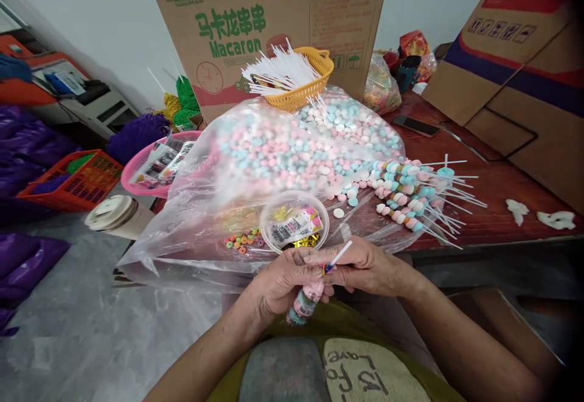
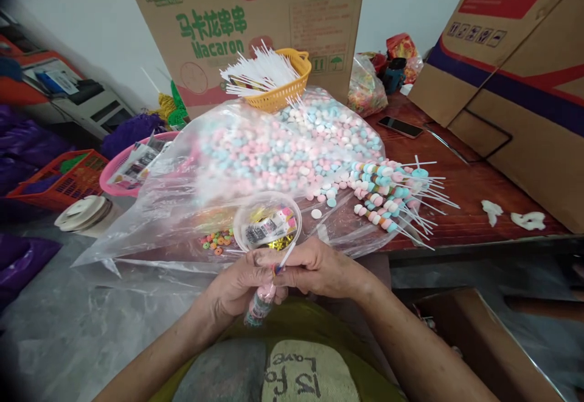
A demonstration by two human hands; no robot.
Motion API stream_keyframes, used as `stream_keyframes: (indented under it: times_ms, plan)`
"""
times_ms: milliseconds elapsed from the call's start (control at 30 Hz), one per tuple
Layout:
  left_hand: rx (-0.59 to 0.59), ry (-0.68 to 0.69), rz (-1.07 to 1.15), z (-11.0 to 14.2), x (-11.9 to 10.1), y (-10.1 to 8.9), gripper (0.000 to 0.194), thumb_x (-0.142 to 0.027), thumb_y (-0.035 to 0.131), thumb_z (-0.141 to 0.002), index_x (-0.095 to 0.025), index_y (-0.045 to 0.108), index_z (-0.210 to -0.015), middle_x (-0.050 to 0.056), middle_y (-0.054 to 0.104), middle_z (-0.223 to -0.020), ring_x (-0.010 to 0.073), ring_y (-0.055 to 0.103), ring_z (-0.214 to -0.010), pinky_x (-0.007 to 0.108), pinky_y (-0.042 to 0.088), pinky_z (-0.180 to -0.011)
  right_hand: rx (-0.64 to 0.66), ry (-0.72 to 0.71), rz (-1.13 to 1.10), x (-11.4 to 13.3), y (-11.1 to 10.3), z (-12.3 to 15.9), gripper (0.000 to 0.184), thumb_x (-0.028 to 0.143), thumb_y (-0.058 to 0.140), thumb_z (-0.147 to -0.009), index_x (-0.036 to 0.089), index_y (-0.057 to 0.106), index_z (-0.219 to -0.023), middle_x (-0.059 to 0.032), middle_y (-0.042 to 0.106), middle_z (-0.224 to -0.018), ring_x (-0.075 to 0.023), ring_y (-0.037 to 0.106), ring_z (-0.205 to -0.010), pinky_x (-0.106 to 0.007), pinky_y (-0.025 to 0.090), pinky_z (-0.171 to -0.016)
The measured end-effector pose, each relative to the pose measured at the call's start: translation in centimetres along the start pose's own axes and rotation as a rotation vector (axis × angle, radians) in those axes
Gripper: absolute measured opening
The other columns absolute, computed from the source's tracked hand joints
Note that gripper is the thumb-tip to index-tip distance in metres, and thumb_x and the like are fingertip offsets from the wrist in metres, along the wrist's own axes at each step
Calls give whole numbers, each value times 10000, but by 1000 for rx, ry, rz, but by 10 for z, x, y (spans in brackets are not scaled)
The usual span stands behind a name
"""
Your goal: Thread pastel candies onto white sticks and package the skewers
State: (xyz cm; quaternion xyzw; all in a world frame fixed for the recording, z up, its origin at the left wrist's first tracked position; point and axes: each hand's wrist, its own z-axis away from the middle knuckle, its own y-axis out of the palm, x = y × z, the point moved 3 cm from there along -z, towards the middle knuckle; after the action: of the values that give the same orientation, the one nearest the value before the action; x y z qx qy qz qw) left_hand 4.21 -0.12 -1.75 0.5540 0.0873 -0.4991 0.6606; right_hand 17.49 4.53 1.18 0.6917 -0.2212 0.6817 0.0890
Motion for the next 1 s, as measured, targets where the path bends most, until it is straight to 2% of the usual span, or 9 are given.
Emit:
stream_keyframes:
  times_ms: [233,433,567,633,700,767,833,900,1000]
  plan:
    - [-83,224,101,-3,-8,5,503,-242,799,-591,-214,477,-976,-40,606,-567,110,585,-466,187,455,-470,-379,0,-119,-4,9,-5,230,354,541,-849,165,531,-718,20,579,-581,-67,479,-459,-173,375,-423]
    - [-265,350,63,-9,-8,10,304,-313,727,-676,-185,460,-748,-78,514,-465,33,407,-350,135,330,-392,-620,-176,811,-1,10,-2,254,228,369,-896,179,544,-719,-30,565,-612,-130,494,-573,-256,377,-560]
    - [-347,391,-148,-12,0,18,414,-415,707,-687,-222,472,-968,-55,591,-637,69,498,-463,171,390,-449,-695,-193,1188,5,-12,15,281,216,340,-882,195,541,-686,-57,543,-597,-169,470,-586,-301,337,-579]
    - [-364,302,-225,-16,2,24,607,-522,692,-661,-226,432,-1123,-18,624,-737,111,583,-614,211,444,-571,-827,-156,1312,15,-26,30,256,223,359,-876,198,551,-708,-68,542,-604,-180,460,-594,-312,320,-582]
    - [-251,47,-182,-22,1,32,743,-709,524,-678,-208,386,-1208,20,632,-727,166,613,-642,268,451,-597,-853,-157,1394,22,-28,43,237,228,398,-862,211,542,-674,-55,515,-559,-175,431,-557,-315,294,-557]
    - [-72,-108,-31,-26,-11,40,848,-828,277,-676,-201,372,-1237,46,636,-695,207,619,-607,316,448,-580,-719,-191,1357,20,-21,49,228,233,435,-838,224,522,-628,-28,486,-508,-160,403,-503,-309,278,-524]
    - [20,60,104,-29,-34,42,857,-847,204,-667,-226,429,-1213,38,638,-683,207,618,-619,347,459,-631,-652,-136,1177,11,-16,54,198,218,435,-828,218,524,-651,-13,512,-525,-144,419,-485,-290,291,-504]
    - [56,134,51,-30,-47,41,847,-854,252,-650,-210,541,-1118,29,623,-599,212,616,-611,372,465,-676,-791,9,919,2,-19,59,169,217,418,-851,203,530,-725,-14,561,-603,-133,467,-520,-263,327,-510]
    - [80,-49,-231,-37,-33,41,761,-823,426,-611,-140,654,-855,64,622,-550,237,618,-633,379,468,-706,-901,111,606,-5,-18,61,190,273,405,-887,202,517,-751,3,544,-623,-122,470,-550,-241,343,-522]
